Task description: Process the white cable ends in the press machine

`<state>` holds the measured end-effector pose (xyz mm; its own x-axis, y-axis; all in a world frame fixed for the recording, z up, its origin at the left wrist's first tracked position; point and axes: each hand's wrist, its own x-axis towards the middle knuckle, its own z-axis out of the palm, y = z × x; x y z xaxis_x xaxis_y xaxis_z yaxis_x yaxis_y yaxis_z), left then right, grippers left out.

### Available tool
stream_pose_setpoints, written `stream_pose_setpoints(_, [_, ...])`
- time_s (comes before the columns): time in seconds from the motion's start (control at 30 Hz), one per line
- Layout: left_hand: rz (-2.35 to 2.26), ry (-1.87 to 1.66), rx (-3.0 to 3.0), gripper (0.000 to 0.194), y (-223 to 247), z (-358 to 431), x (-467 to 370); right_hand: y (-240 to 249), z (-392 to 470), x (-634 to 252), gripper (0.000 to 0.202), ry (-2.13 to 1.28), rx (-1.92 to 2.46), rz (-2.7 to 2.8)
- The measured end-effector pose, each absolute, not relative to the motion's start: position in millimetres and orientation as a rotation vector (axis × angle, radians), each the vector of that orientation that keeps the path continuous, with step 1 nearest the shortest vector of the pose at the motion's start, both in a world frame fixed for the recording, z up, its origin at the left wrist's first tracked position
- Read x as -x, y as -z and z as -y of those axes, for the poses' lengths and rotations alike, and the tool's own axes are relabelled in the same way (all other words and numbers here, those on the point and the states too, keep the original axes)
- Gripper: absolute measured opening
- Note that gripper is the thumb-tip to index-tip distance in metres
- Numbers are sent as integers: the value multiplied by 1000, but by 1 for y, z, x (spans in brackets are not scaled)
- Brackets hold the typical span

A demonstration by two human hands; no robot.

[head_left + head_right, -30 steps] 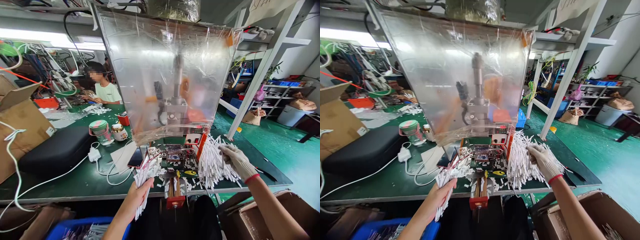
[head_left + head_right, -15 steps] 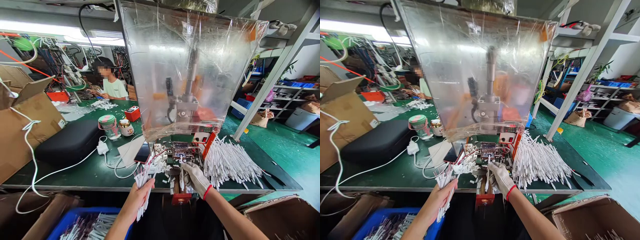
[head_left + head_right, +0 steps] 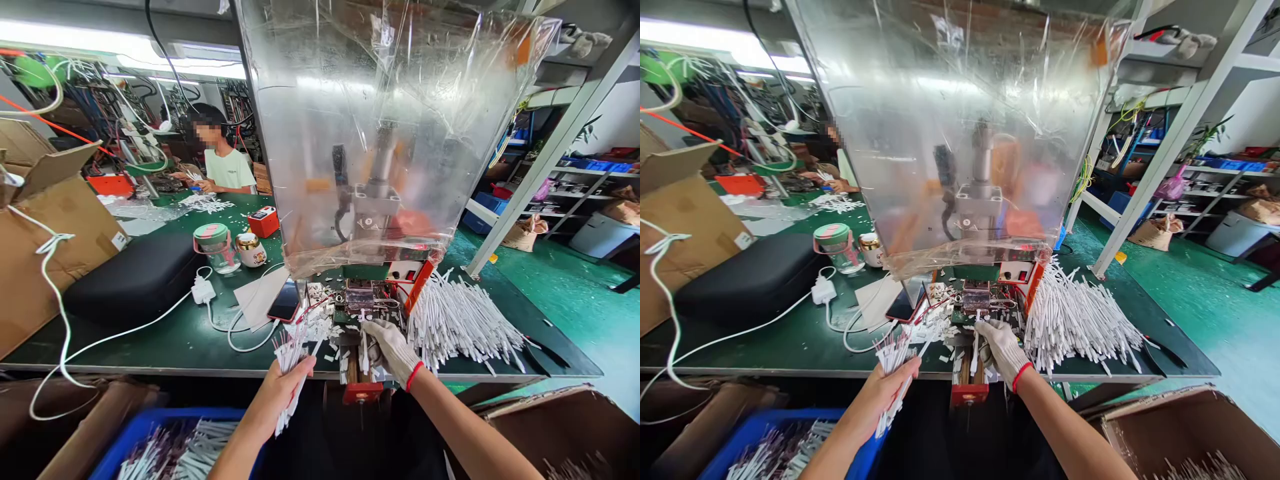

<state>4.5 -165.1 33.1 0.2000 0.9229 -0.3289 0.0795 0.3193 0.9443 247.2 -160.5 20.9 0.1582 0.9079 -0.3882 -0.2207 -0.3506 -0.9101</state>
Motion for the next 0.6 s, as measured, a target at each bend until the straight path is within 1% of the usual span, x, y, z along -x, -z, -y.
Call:
stream_pose_setpoints(0.13, [-1136, -777, -1272, 48, -53, 165, -10, -31, 165, -254, 41, -1421, 1436, 854])
stream_pose_setpoints(0.2, [-1088, -747, -1365, 46, -61, 163, -13, -47, 170, -262, 42, -1388, 1517, 1008])
stream_pose_setpoints(0.3, [-1006, -606, -1446, 43, -67, 159, -16, -82, 178, -278, 42, -1285, 1582, 1373])
stream_pose_setpoints(0.37, [-939, -516, -1487, 39, -70, 156, -19, -105, 184, -285, 37, -1215, 1523, 1668])
stream_pose_setpoints(0.47, [-823, -397, -1530, 35, -76, 155, -27, -126, 195, -283, 21, -1141, 1468, 1987])
stream_pose_setpoints(0.53, [-748, -309, -1549, 35, -83, 157, -33, -130, 204, -278, 17, -1193, 1475, 2001])
stream_pose_setpoints(0.6, [-695, -249, -1559, 36, -87, 159, -35, -128, 215, -277, 18, -1368, 1455, 1884])
